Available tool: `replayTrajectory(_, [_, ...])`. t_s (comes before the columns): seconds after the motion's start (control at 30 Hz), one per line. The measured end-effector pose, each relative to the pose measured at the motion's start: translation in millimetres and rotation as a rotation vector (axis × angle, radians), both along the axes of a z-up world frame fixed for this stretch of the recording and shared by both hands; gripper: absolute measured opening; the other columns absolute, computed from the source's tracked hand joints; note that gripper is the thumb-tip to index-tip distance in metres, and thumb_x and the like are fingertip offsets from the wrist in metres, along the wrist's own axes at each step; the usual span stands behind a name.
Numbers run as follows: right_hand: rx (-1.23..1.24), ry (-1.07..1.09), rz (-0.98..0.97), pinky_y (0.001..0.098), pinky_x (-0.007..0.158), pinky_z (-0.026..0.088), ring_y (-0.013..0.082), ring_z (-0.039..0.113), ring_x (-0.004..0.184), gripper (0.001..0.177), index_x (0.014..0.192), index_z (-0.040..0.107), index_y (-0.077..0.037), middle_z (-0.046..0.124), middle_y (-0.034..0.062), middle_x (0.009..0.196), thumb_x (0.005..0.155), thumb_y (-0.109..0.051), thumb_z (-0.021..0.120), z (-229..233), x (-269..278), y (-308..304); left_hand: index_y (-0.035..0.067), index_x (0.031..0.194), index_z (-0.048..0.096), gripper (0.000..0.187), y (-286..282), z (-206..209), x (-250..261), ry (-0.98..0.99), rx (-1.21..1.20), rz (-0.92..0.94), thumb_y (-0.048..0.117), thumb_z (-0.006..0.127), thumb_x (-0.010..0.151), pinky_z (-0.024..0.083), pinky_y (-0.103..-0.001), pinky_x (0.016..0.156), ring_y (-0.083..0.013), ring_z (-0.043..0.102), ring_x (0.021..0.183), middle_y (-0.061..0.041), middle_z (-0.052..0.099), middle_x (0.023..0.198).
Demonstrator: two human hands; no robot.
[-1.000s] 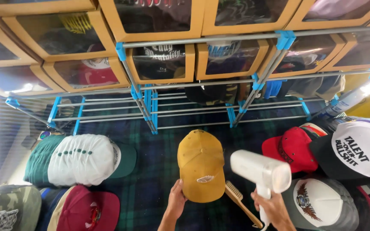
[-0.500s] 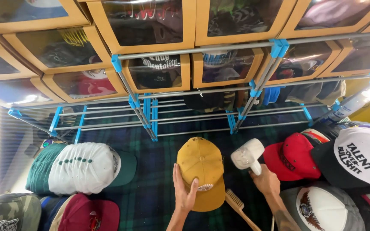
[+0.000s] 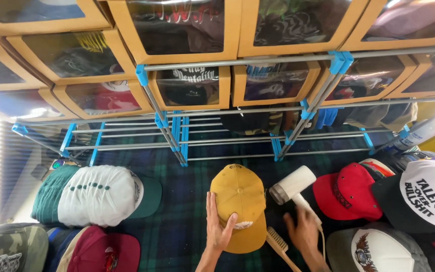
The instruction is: Cleaning and shaping baseball caps using a wooden form, brush, hairdryer, and cloth.
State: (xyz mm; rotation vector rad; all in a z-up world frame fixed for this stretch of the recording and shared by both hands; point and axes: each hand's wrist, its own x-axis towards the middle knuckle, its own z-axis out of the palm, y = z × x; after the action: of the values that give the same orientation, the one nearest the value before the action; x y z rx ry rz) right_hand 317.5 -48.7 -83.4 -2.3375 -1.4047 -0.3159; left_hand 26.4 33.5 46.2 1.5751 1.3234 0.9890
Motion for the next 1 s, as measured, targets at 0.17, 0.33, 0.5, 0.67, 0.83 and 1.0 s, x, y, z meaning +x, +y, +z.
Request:
replayTrajectory(0.17, [-0.606,0.274,-0.014,0.0484,0.085,0.059,0.0282,0.061,0.113,0.068,0.135,0.047,-0.027,0.056,0.0017,0.115,0.086,-0.074,0.053,-62,-54,-91,0.019,0.163,0.013,0.094,-1,-8,1,0.000,0.055,0.001,0.067,0.049,0.091,0.025,-0.055,0.122,-0.0314,0.017,0.159,-0.011,0.011,0.173])
replayTrajectory(0.33, [-0.342,0.699,0.005,0.0458,0.076,0.060,0.0345,0.079,0.087,0.067,0.148,0.039,-0.013,0.079,0.0155,0.104,0.092,-0.041,0.061,-54,-27,-82,0.013,0.164,0.005,0.101,-4,-14,-6,-0.107,-0.067,-0.007,0.065,0.050,0.090,0.026,-0.051,0.123,-0.0317,0.014,0.159,-0.011,0.010,0.173])
replayTrajectory(0.5, [-0.416,1.038,0.117,0.0389,0.058,0.051,0.0230,0.062,0.049,0.068,0.147,0.034,-0.017,0.066,0.0111,0.057,0.091,-0.033,0.069,148,-45,17,0.016,0.164,0.002,0.116,-6,-16,-16,-0.048,-0.171,-0.063,0.070,0.062,0.080,0.028,-0.049,0.123,-0.0293,0.014,0.160,-0.009,0.009,0.174])
replayTrajectory(0.67, [-0.681,0.653,0.744,0.0286,0.071,0.048,0.0118,0.069,0.077,0.079,0.159,0.036,-0.040,0.080,0.0031,0.116,0.087,-0.067,0.054,209,-56,119,0.018,0.164,-0.003,0.117,-16,-7,-32,0.004,-0.324,-0.109,0.057,0.073,0.083,0.042,-0.045,0.119,-0.0261,0.032,0.154,-0.006,0.022,0.171])
replayTrajectory(0.83, [-0.769,0.434,0.657,0.0321,0.070,0.049,0.0175,0.068,0.075,0.040,0.118,0.060,-0.025,0.075,0.0037,0.089,0.096,-0.053,0.041,175,18,207,0.018,0.163,0.015,0.095,-14,-69,-39,0.058,-0.304,-0.095,0.048,0.070,0.091,0.041,-0.046,0.117,-0.0298,0.039,0.150,-0.010,0.035,0.165])
replayTrajectory(1.0, [-0.391,0.932,0.507,0.0353,0.052,0.036,0.0142,0.045,0.048,0.046,0.077,0.064,-0.013,0.049,0.0010,0.052,0.103,-0.047,0.046,163,-23,167,0.026,0.161,0.023,0.085,-15,-65,-44,-0.027,-0.349,-0.088,0.043,0.068,0.091,0.050,-0.037,0.109,-0.0233,0.060,0.137,-0.004,0.060,0.151])
